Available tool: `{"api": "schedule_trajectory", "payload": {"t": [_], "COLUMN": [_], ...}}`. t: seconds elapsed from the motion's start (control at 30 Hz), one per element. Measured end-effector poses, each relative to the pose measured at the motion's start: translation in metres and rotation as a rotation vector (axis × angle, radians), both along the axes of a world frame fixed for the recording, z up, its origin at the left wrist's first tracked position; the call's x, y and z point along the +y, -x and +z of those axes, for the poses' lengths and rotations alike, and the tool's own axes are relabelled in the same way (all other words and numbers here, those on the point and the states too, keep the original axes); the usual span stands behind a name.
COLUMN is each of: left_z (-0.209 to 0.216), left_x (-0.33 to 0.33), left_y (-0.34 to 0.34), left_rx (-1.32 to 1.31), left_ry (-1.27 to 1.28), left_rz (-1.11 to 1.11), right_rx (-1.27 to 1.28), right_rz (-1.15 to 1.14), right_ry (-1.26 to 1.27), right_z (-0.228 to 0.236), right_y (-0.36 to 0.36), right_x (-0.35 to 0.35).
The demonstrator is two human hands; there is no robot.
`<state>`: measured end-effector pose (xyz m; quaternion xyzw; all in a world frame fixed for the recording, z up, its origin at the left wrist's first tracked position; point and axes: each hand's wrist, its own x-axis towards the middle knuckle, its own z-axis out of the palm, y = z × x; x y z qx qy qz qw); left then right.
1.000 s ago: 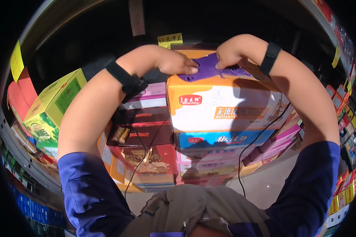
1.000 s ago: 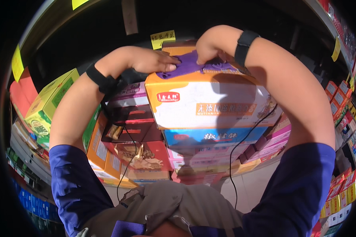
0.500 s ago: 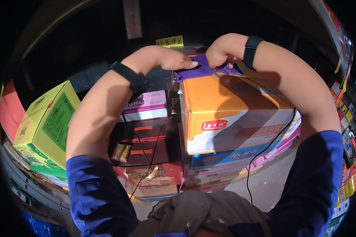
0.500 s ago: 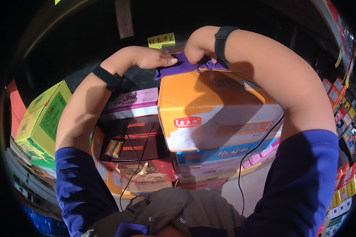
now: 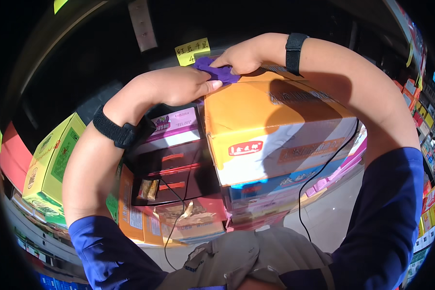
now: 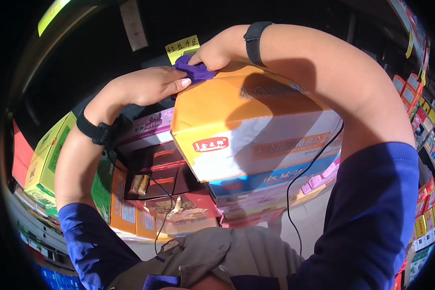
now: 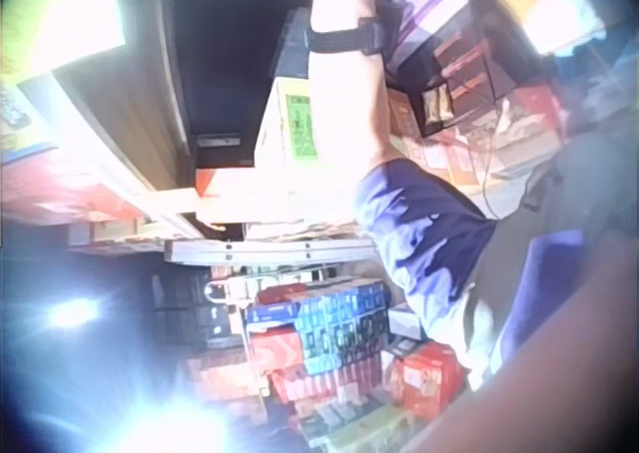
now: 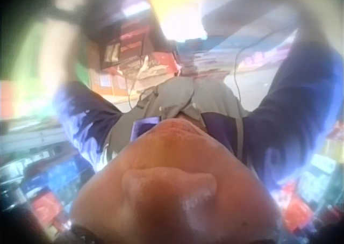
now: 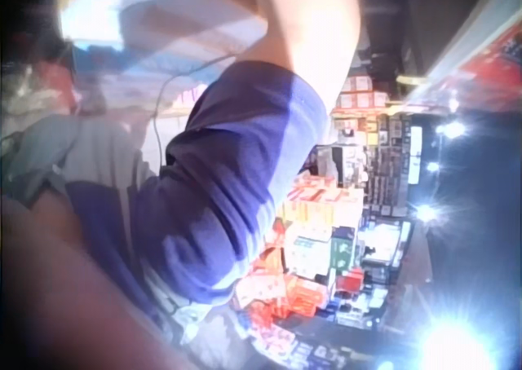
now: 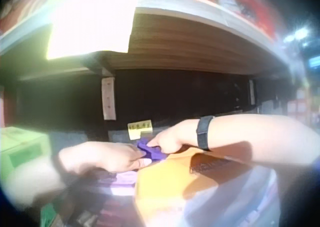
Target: Using a purple cloth to wipe down various product boxes on store shelves.
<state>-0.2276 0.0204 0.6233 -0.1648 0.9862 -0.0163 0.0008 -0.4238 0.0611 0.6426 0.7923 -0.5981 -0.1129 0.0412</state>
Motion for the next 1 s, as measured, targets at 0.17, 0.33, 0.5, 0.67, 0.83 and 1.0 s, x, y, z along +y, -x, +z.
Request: {"api": "schedule_trajectory", "payload": {"t": [0.17,0.33,0.5,0.67,0.83,1.0], "left_z": [0.009,0.013,0.009,0.009,0.005,-0.007], "left_x": [0.043,0.083,0.09,0.124,0.144,0.172], "left_y": [0.02,0.053,0.068,0.087,0.096,0.096], "left_rx": [-0.035,-0.011,-0.002,-0.236,-0.065,0.144], "left_ry": [-0.079,-0.019,0.277,0.042,0.097,0.035], "left_rz": [-0.028,0.007,0.012,0.215,0.184,0.267], "right_rx": [0.096,0.163,0.021,-0.003,0.165,0.009], "right_rz": [-0.105,-0.583,-0.372,-0.227,-0.257,0.025], "right_ry": [-0.025,-0.087,-0.15,-0.135,-0.013,-0.022], "right_z": [0.001,0.008,0.022,0.014,-0.001,0.001], "right_y": [0.031,0.047,0.037,0.079,0.114,0.104], "right_x": [0.007,0.046,0.132,0.149,0.134,0.157]}}
